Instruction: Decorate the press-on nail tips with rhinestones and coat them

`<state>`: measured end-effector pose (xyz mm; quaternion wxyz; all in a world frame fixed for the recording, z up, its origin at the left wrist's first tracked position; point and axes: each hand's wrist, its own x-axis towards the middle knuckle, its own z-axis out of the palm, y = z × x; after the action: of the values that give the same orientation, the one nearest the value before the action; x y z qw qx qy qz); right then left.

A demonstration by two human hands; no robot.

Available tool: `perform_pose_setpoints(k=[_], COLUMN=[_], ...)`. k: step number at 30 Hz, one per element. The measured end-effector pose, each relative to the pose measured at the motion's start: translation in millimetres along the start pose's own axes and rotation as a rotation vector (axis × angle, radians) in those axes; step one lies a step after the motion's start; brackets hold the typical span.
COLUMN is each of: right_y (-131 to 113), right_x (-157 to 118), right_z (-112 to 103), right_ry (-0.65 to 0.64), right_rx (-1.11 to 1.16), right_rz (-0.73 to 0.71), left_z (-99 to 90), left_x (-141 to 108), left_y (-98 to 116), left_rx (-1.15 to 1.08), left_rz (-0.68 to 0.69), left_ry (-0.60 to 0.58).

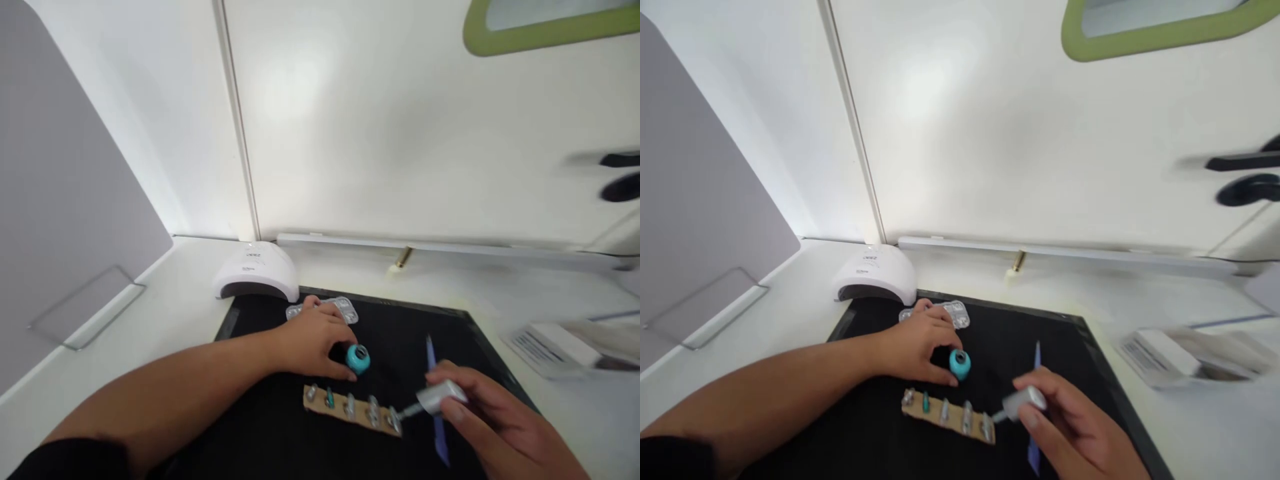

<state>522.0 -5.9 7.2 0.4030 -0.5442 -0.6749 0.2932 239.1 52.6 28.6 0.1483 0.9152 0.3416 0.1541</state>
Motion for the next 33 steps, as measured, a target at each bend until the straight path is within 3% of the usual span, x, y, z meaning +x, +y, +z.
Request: perform_pose_setpoints(k=[4, 10, 24, 33], right_y=[-32.0, -60.7, -66.3, -62.2], right_x=[-8.3, -8.2, -5.8, -6.3], right_z=[3.0, 10.5, 11.8, 8.8], right_ry=[-0.11, -0.091, -0.198, -0.218], right_rx=[0.073, 0.132, 0.077, 0.089], right_rz=[-0.047, -0.189, -0.427, -0.417], left_z=[3.2, -1.3, -6.4, -6.0], left_x=[-9.2, -17.9, -18.7, -19.1], left_y=[3.8, 1.9, 6.7, 6.8], left_rx=[-0.049, -0.112, -0.044, -0.05], left_rz=[-0.02, -0.034, -0.032, -0.012], left_ry=[0.013, 0.035, 0.072, 0.095])
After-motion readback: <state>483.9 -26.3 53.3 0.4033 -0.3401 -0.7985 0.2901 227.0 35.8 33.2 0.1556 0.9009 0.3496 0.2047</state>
